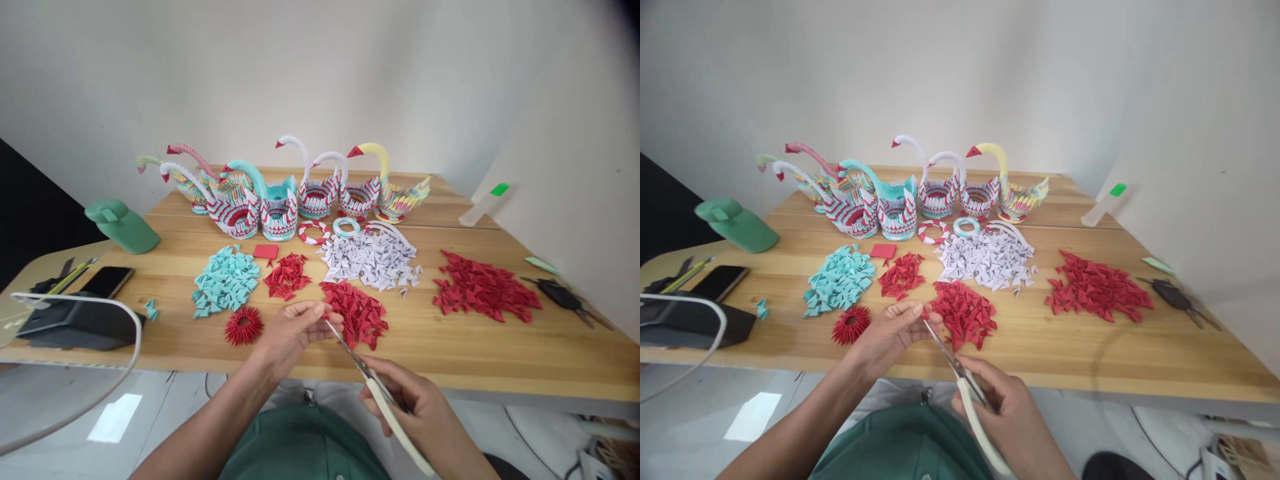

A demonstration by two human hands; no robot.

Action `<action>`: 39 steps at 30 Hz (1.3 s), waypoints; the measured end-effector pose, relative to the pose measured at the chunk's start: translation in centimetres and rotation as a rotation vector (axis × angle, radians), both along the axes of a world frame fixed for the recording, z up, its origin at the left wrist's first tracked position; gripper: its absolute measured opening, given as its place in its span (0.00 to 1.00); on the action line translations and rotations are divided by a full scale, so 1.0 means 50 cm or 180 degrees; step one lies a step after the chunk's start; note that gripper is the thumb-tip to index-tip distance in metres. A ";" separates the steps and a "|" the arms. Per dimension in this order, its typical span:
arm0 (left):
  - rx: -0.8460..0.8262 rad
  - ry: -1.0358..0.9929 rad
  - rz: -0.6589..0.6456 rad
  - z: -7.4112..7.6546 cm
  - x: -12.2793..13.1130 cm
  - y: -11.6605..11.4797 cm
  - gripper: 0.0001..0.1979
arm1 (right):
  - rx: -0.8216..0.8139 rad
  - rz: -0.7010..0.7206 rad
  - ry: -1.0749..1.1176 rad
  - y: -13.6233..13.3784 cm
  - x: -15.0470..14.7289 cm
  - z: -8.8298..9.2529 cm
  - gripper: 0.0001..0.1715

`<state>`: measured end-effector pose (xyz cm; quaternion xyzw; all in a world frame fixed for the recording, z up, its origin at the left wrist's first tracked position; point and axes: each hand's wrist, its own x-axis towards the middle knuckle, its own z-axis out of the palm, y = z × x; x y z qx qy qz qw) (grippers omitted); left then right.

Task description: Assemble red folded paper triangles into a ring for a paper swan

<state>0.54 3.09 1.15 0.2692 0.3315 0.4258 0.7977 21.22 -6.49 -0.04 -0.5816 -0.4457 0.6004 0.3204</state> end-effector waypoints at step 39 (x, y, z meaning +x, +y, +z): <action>0.0340 0.0222 0.0055 -0.001 -0.001 0.000 0.18 | 0.0418 0.0042 -0.0699 -0.005 -0.004 0.007 0.30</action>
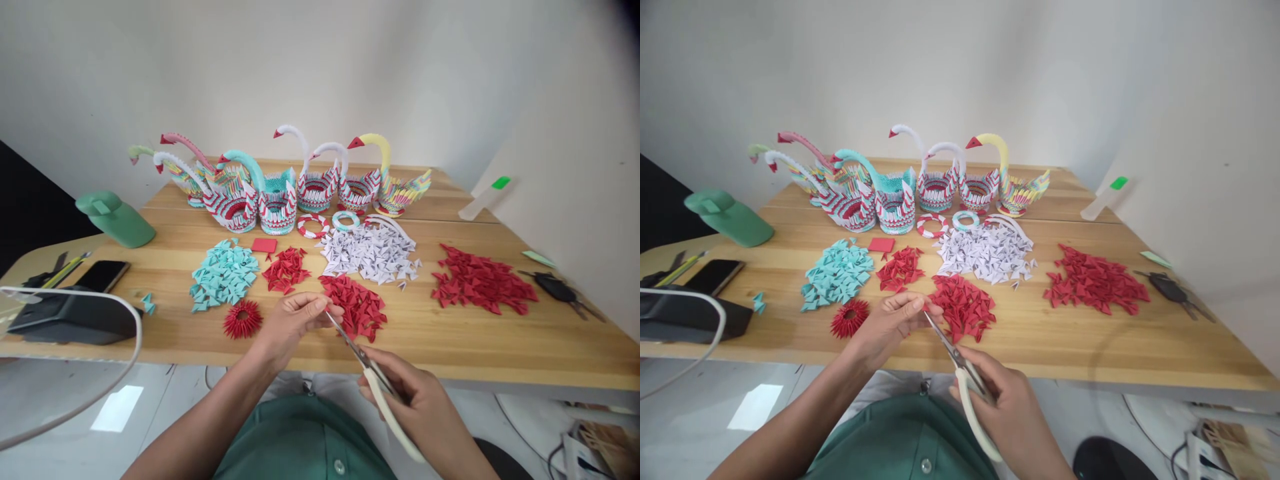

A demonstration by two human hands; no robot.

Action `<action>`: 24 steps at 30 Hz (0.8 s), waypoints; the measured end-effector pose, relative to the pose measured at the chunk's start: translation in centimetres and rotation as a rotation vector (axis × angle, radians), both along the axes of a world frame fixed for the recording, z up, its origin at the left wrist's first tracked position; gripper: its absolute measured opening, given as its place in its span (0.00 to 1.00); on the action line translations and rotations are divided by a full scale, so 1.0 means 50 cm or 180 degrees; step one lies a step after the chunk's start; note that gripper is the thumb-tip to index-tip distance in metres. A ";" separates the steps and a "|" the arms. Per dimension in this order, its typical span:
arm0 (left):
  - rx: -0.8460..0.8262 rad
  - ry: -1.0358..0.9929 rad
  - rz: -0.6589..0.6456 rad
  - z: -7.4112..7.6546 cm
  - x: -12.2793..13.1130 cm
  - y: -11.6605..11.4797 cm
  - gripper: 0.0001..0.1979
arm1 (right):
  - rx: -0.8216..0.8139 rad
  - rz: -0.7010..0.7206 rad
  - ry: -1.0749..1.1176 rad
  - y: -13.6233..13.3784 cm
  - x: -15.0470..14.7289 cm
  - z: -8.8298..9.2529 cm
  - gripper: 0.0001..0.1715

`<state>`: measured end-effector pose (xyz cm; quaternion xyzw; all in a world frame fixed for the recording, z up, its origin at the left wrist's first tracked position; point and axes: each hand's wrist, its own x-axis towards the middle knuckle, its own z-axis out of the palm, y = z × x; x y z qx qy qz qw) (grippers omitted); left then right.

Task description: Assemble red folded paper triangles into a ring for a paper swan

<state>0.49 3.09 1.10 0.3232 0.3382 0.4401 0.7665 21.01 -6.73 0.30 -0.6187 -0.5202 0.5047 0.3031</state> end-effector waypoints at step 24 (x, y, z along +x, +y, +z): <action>0.0043 -0.0036 0.0555 -0.004 0.019 -0.005 0.19 | 0.1421 -0.0014 -0.1150 -0.006 -0.016 -0.035 0.23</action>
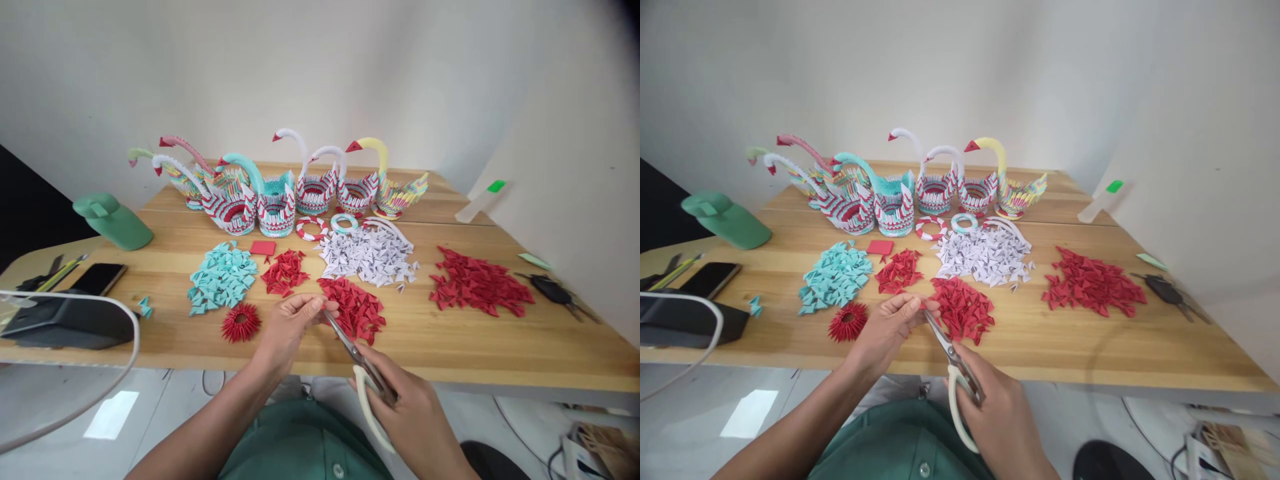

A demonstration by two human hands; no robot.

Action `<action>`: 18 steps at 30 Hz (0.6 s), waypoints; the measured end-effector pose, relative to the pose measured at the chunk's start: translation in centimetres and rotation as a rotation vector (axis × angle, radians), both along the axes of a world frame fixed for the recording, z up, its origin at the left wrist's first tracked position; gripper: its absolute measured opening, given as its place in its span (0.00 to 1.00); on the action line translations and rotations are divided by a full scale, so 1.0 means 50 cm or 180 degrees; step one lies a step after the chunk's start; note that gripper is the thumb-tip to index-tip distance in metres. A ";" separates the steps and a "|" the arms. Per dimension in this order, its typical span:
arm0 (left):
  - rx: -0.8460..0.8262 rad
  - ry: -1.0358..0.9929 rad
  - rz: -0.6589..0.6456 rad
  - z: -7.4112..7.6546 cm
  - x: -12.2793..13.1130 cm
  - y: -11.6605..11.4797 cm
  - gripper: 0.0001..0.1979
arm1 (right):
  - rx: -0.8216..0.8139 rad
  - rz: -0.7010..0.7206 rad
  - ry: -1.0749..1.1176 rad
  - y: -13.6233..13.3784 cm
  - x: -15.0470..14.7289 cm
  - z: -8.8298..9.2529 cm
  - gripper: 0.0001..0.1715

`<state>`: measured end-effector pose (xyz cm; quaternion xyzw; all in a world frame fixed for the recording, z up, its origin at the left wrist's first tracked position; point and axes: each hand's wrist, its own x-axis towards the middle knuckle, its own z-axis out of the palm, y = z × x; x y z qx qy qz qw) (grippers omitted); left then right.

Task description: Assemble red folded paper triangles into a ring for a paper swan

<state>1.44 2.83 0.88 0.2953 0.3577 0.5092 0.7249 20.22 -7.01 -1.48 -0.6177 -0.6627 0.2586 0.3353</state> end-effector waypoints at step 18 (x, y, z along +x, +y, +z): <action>-0.0093 -0.0105 -0.0116 0.002 -0.002 0.001 0.20 | -0.0229 0.0040 0.0563 0.009 -0.004 0.008 0.23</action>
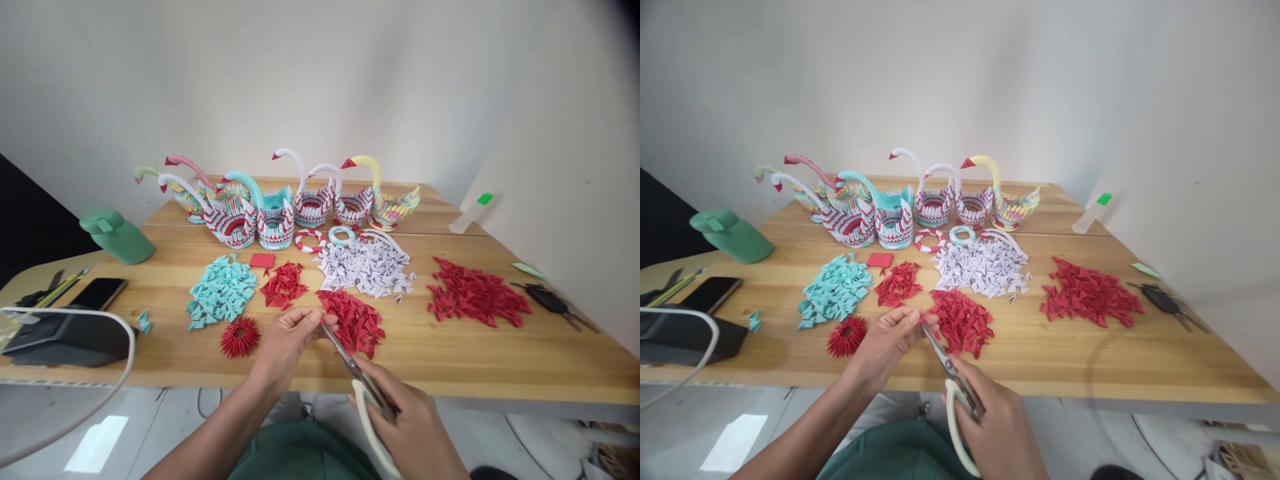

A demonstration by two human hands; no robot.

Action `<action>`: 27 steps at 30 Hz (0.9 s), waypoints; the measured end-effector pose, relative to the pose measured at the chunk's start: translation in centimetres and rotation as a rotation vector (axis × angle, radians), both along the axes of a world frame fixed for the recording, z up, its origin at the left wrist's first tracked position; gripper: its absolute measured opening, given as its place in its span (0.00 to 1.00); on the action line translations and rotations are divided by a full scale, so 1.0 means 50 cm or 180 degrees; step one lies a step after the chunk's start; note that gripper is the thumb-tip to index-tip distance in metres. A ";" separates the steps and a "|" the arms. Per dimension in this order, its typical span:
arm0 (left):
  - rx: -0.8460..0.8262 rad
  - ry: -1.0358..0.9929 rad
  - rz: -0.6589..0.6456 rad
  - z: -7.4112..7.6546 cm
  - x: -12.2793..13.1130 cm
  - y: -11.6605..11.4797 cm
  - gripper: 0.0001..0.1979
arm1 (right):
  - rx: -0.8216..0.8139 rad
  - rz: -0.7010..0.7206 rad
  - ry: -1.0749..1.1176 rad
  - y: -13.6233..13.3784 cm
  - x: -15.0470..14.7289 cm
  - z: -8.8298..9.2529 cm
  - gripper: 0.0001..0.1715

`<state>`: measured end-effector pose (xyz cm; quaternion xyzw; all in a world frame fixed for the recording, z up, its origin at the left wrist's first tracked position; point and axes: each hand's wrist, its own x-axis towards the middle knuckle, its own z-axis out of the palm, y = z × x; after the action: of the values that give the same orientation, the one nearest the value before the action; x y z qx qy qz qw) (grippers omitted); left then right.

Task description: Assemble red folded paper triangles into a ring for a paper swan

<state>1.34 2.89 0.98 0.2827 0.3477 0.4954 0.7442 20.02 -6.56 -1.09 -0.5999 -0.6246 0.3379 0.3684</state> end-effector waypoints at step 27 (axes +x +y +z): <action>-0.0325 -0.0235 -0.0183 0.014 -0.019 0.009 0.21 | -0.0796 0.0174 0.0319 0.003 0.005 0.030 0.27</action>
<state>0.38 3.36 1.70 0.2358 0.3365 0.4655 0.7839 20.28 -6.43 0.41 -0.6062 -0.5746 0.4527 0.3121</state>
